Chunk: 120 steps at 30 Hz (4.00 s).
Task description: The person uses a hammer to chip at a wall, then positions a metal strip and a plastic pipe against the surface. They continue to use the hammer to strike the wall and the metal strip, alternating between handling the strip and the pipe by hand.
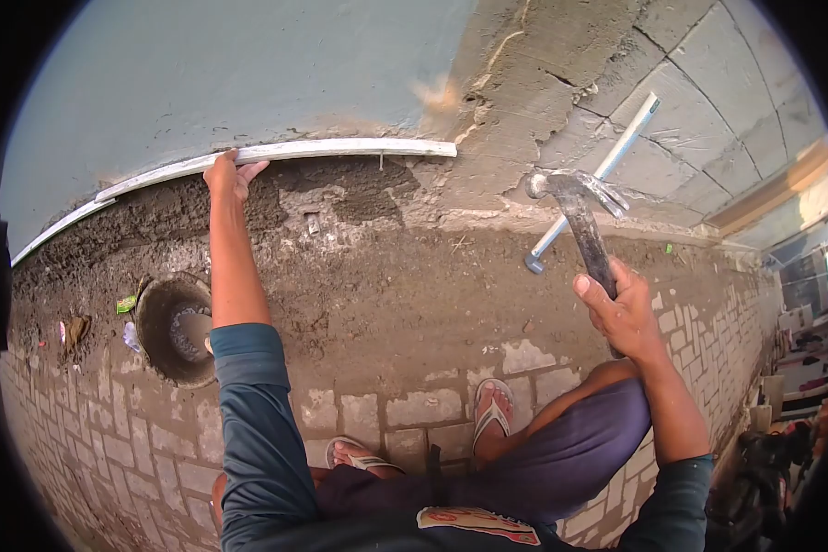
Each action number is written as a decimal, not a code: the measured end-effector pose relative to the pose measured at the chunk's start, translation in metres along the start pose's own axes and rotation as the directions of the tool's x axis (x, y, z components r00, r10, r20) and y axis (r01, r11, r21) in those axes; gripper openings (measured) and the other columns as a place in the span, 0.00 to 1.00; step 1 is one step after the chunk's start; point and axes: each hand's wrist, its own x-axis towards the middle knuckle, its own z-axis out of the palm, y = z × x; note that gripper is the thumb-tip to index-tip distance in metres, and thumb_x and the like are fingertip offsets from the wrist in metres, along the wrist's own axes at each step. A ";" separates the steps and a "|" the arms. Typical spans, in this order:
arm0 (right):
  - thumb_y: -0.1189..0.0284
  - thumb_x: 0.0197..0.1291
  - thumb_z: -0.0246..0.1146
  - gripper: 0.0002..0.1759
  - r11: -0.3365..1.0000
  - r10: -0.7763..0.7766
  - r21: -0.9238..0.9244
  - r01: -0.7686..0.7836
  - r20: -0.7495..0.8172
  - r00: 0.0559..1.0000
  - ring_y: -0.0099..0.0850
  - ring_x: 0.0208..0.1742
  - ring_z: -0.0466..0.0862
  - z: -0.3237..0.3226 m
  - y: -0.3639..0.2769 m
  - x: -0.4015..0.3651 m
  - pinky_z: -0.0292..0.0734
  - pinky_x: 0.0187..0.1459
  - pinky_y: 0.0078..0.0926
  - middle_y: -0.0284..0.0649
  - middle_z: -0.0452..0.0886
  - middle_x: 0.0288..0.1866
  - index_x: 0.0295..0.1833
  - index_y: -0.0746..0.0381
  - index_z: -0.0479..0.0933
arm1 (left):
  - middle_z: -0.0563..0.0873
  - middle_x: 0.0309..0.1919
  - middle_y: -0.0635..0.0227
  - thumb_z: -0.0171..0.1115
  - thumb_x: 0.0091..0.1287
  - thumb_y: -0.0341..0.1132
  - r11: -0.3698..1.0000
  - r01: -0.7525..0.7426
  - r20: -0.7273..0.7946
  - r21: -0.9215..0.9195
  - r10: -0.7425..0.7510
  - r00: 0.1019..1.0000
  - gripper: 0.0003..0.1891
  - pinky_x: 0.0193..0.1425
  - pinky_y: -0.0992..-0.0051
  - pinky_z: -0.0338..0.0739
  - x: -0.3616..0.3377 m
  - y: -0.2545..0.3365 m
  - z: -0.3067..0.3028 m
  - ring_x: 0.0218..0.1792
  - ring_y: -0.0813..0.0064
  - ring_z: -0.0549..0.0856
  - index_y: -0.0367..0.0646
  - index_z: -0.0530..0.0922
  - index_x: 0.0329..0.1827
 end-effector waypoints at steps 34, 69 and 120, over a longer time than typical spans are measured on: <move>0.44 0.59 0.62 0.33 0.291 -0.453 -0.745 0.601 0.446 0.772 0.54 0.26 0.82 0.124 0.006 0.159 0.76 0.32 0.47 0.54 0.80 0.20 0.42 0.68 0.74 | 0.67 0.58 0.36 0.46 0.62 0.23 0.994 -0.011 -0.108 0.108 0.023 0.994 0.40 0.30 0.65 0.90 -0.012 0.008 0.006 0.35 0.45 0.87 0.25 0.29 0.69; 0.40 0.58 0.60 0.34 0.122 -0.364 -0.779 0.615 0.541 0.758 0.48 0.23 0.82 0.121 0.001 0.174 0.73 0.24 0.45 0.52 0.78 0.18 0.39 0.65 0.75 | 0.73 0.48 0.45 0.50 0.62 0.23 0.995 0.026 -0.063 0.093 -0.020 0.998 0.42 0.32 0.65 0.92 0.006 0.001 0.006 0.32 0.53 0.86 0.24 0.28 0.67; 0.40 0.55 0.62 0.32 -0.109 -0.657 -0.491 0.864 0.688 0.308 0.42 0.14 0.76 0.124 0.035 0.201 0.72 0.21 0.36 0.41 0.72 0.11 0.31 0.62 0.72 | 0.74 0.46 0.40 0.50 0.64 0.26 0.988 -0.017 -0.129 0.152 0.037 0.991 0.27 0.30 0.65 0.93 -0.005 0.005 0.012 0.36 0.50 0.86 0.11 0.51 0.57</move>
